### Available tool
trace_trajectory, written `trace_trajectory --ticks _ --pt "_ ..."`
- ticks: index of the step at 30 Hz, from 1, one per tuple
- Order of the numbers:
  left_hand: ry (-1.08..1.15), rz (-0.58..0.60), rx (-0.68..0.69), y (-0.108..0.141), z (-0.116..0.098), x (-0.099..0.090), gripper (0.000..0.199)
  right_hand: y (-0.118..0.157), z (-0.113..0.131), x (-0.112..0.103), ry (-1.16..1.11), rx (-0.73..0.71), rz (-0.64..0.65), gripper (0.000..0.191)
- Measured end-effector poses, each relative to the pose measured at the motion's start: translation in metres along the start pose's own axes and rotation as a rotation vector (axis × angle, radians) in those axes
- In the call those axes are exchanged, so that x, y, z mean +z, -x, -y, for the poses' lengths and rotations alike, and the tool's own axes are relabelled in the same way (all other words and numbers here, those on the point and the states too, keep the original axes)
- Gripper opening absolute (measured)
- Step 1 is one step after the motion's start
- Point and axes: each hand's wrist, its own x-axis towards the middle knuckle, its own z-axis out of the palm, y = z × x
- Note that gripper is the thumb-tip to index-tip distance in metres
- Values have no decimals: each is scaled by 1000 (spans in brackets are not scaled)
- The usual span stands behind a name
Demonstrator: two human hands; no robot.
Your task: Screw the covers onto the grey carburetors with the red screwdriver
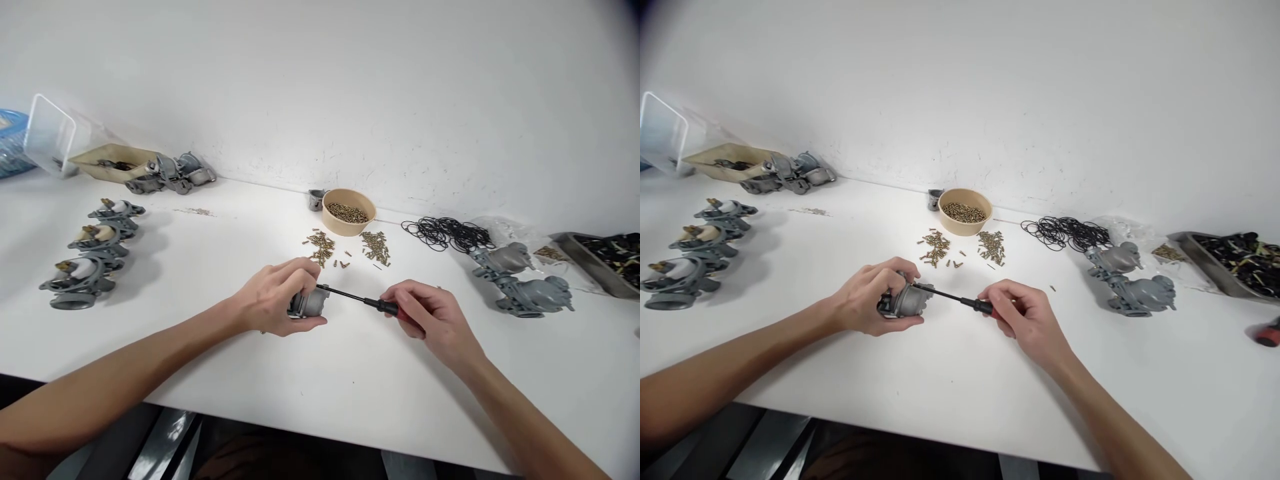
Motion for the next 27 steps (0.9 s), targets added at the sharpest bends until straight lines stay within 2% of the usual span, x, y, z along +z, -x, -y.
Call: trace_trajectory --ticks 2,4,6,8,10,12,16,19,21,24,27 --pt "54 33 -98 0 0 1 47 3 2 0 125 -153 -16 23" --pt "68 53 -131 1 -1 2 48 5 3 -1 223 -291 -10 16" --pt "51 50 -116 1 0 3 47 5 2 -2 288 -408 -47 13" --pt "22 33 -77 1 0 3 43 4 1 -1 323 -460 -92 12" --pt "-14 11 -19 1 0 4 38 2 -2 0 302 -422 -111 10" --pt "-52 -6 50 0 0 3 35 2 -5 1 210 -302 -76 14" --pt "-139 -31 163 -3 -1 -1 32 0 -10 2 -42 -16 81 27" --pt "-186 -12 192 -5 -1 -4 31 -1 -9 1 -117 87 179 32" --pt "-167 5 150 -5 0 -4 31 0 -6 2 -43 52 148 31" --pt "-97 2 42 -4 0 -2 35 2 -4 6 195 -127 56 23" --pt "-77 1 60 -3 -2 -1 33 4 -6 10 365 -309 0 16"
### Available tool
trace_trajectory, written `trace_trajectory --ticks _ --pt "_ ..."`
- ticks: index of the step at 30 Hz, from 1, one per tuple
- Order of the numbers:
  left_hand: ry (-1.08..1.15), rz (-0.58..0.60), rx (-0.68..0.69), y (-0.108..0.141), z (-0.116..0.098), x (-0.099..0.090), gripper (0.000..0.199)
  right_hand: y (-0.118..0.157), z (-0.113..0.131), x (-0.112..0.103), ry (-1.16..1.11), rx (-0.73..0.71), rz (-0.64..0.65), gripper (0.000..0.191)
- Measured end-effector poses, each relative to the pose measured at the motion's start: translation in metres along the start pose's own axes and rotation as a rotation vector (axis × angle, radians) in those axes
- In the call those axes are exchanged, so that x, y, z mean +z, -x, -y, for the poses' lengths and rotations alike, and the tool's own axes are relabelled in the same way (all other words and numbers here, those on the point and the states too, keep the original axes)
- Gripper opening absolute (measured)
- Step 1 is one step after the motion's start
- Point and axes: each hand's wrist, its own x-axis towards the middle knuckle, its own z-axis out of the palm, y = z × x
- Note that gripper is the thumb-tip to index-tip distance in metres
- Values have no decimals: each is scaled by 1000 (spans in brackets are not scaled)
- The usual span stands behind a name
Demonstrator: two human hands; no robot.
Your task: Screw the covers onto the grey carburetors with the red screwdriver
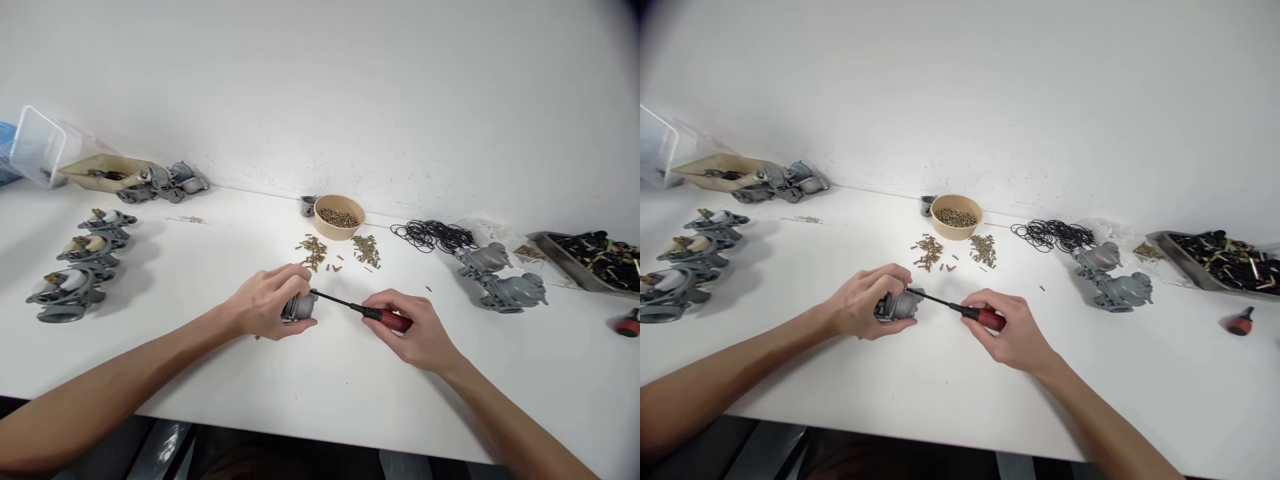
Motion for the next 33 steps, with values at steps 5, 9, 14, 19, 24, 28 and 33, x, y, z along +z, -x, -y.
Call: trace_trajectory --ticks 5,9,14,19,24,28,33 --pt "-84 15 141 2 1 -2 27 -2 -5 3 -166 162 33 22" --pt "-169 8 234 2 3 -4 28 -6 -6 0 -503 412 209 27" --pt "-207 -42 271 -2 2 -6 28 -9 -1 -4 -725 553 312 27" --pt "-253 -52 243 -5 5 -7 27 -12 -4 -8 -453 390 202 30" --pt "-308 -116 217 -5 3 -7 27 -14 -25 5 165 208 -75 18" --pt "-292 -134 269 -7 -8 -3 25 -15 -39 24 447 166 -144 33" --pt "-235 -188 331 -6 -27 5 26 -16 -33 28 619 77 -265 33"
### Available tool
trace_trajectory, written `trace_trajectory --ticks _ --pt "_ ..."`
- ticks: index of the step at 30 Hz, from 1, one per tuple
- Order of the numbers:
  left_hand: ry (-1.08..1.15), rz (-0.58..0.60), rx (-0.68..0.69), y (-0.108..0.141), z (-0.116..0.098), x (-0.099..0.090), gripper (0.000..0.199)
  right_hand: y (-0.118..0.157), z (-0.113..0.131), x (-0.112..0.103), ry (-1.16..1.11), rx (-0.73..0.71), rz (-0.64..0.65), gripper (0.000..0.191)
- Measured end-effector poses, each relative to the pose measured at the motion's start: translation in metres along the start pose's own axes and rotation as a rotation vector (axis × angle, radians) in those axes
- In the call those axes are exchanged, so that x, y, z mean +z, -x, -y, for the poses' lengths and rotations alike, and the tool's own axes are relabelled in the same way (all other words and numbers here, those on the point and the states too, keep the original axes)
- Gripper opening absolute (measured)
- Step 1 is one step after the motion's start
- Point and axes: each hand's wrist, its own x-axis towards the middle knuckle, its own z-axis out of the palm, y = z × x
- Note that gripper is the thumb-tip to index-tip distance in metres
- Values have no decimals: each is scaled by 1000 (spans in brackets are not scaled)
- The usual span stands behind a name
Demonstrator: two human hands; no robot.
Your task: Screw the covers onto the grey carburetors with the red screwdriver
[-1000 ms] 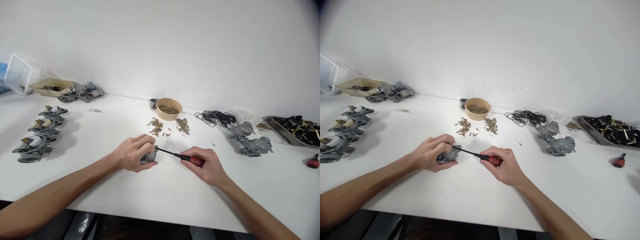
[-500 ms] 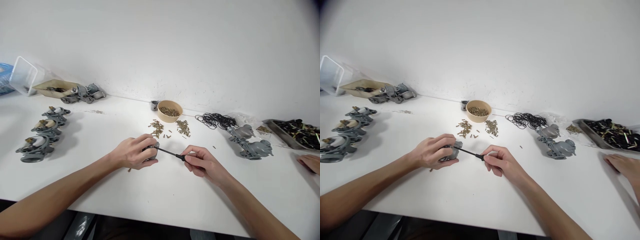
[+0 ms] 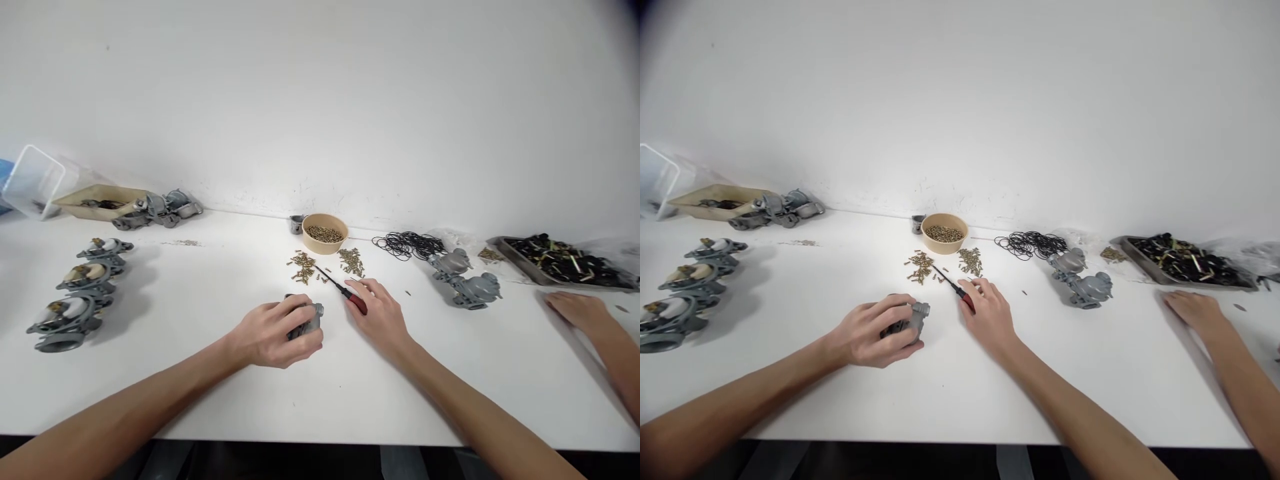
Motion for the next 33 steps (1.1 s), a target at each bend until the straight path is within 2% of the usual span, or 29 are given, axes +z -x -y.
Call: trace_trajectory --ticks 2,4,6,8,10,12,14,16,18,20,21,23,26,29,33 --pt "-3 -22 5 -1 -7 -1 30 5 11 -10 -168 -59 -39 30" --pt "-9 -61 -8 -3 -13 -3 32 16 29 -18 -469 -88 -31 38" --pt "-13 -141 -36 -5 -18 -4 30 32 53 -19 -779 -83 9 62" --pt "-2 -261 -58 -8 -24 -4 26 48 78 -12 -962 -93 80 90" --pt "16 -358 -68 -10 -30 -3 20 59 100 0 -1044 -44 103 101" --pt "25 -388 -74 -11 -37 -2 14 63 115 10 -1061 2 14 94" --pt "41 -356 -92 -11 -43 -2 20 62 121 12 -1036 6 -112 88" --pt "77 -278 -118 -11 -46 -4 30 58 118 5 -989 7 -197 89" --pt "107 -195 -137 -12 -46 -8 43 53 103 -13 -934 57 -253 90" --pt "103 -117 -136 -13 -43 -15 53 49 73 -37 -860 156 -334 93" --pt "92 -77 -137 -14 -39 -18 54 49 54 -51 -796 239 -335 96" --pt "63 29 -159 -13 -30 -24 47 51 8 -78 -585 376 -328 95" --pt "12 193 -240 -9 -12 -29 27 65 -62 -111 -144 596 -327 83" --pt "-19 362 -361 -1 5 -29 16 81 -113 -130 -17 721 -341 81" --pt "26 586 -589 6 20 -28 24 93 -146 -137 51 807 -335 81"
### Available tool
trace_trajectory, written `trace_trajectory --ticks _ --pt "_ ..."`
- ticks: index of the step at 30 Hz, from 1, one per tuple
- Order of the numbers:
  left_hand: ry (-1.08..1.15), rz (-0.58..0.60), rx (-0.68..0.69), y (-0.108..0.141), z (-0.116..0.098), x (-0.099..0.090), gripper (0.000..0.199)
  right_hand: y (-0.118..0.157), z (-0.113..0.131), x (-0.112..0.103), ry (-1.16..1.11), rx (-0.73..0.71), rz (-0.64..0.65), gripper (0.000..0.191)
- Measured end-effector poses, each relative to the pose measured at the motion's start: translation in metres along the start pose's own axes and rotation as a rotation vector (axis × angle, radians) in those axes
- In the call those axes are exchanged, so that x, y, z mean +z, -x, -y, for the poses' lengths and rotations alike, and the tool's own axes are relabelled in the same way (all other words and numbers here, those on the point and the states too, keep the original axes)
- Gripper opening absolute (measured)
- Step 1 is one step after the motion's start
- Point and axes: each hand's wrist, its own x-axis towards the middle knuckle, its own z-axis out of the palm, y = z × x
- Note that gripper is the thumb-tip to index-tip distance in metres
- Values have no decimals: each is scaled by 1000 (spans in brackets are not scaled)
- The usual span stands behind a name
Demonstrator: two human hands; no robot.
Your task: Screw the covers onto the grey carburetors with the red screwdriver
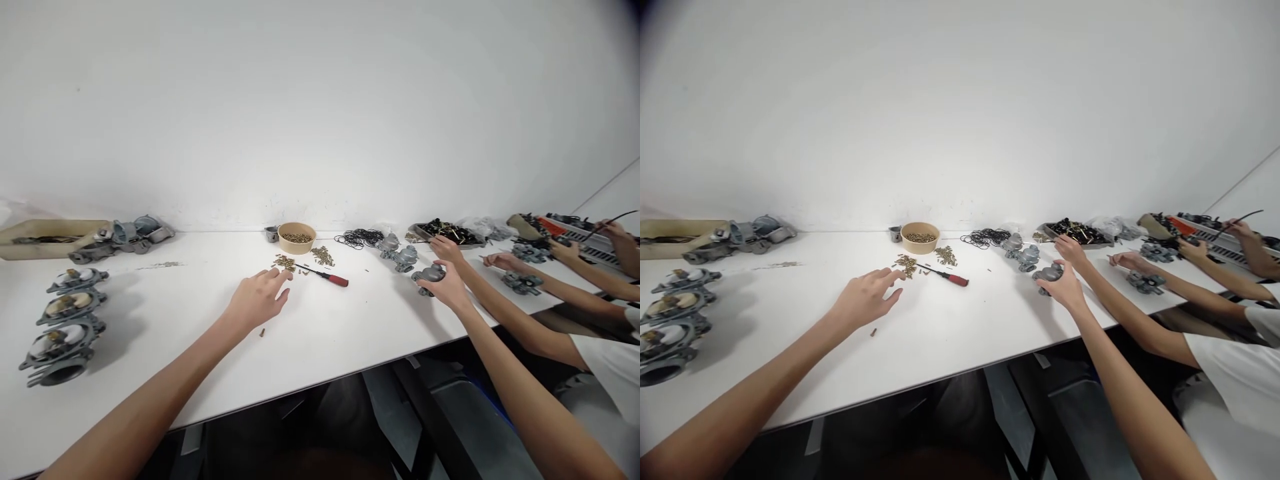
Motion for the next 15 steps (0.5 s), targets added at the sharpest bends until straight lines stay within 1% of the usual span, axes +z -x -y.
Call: trace_trajectory --ticks 2,4,11,15 --pt "52 95 -86 -2 5 0 28 -6 -7 3 8 14 7 82" --pt "90 150 -138 -4 9 -1 28 -13 -11 7 7 11 16 82" --pt "176 248 -214 2 9 -3 28 -30 -18 16 -8 -15 34 90" --pt "310 364 -266 8 13 -10 32 -30 -23 18 -25 -32 47 96"
